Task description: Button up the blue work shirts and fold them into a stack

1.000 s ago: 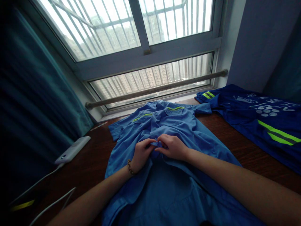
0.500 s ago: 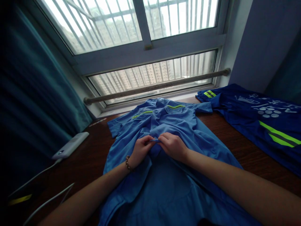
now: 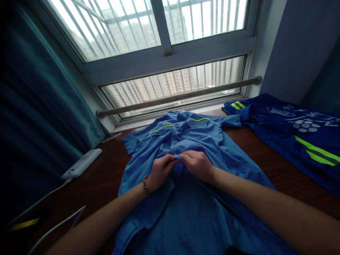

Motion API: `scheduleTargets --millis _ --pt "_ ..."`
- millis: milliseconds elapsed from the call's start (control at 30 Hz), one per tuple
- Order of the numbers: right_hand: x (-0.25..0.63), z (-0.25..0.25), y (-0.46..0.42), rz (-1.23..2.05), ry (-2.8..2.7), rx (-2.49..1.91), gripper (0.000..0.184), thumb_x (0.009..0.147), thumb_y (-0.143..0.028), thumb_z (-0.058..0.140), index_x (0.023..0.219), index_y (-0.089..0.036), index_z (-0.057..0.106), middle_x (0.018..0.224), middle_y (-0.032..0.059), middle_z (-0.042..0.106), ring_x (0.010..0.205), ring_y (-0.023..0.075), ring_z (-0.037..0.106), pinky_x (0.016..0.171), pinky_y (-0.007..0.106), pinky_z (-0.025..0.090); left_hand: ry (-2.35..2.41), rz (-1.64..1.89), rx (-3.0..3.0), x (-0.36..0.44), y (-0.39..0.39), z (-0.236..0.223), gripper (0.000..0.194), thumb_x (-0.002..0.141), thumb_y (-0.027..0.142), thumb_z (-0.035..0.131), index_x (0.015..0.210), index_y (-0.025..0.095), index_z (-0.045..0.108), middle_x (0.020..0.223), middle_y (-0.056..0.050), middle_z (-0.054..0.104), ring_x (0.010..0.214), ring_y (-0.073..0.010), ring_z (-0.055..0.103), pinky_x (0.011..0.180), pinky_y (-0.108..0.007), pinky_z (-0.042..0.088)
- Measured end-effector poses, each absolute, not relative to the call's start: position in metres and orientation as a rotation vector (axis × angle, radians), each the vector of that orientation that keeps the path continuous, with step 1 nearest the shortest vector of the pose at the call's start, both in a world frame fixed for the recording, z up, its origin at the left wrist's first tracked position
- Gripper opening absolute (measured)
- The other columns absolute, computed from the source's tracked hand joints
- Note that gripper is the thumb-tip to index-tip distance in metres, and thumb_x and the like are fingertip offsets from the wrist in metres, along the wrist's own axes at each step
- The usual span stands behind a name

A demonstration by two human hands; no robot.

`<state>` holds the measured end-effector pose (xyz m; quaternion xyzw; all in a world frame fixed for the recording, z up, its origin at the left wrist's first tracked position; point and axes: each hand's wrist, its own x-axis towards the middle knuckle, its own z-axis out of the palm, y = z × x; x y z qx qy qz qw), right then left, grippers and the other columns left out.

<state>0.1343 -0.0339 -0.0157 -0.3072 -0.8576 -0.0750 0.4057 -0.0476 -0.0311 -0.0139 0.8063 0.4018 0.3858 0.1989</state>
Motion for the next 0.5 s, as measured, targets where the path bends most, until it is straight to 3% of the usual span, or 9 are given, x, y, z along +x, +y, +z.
scheduleTargets --millis 200,500 --pt "0.1354 -0.0163 -0.0353 -0.294 -2.165 -0.739 0.019 0.082 -0.012 0.046 0.095 -0.010 0.059 0.091 0.0085 0.065 0.081 0.0167 0.061 0.073 0.027 0.050 1.069 1.078 2.275 -0.0474 -0.0315 -0.0110 0.013 0.082 0.027 0.050 0.085 0.018 0.059 0.080 -0.001 0.064 0.071 -0.0119 0.059 0.066 -0.023 0.044" --pt "0.1363 -0.0114 -0.0336 -0.339 -2.242 -0.601 0.022 0.084 -0.011 0.042 0.097 -0.009 0.059 0.093 0.0109 0.064 0.088 0.0166 0.060 0.076 0.027 0.051 1.170 1.037 2.166 -0.0473 -0.0287 -0.0157 0.020 0.078 0.034 0.053 0.069 0.016 0.056 0.062 0.001 0.059 0.055 -0.0099 0.051 0.054 -0.022 0.041"
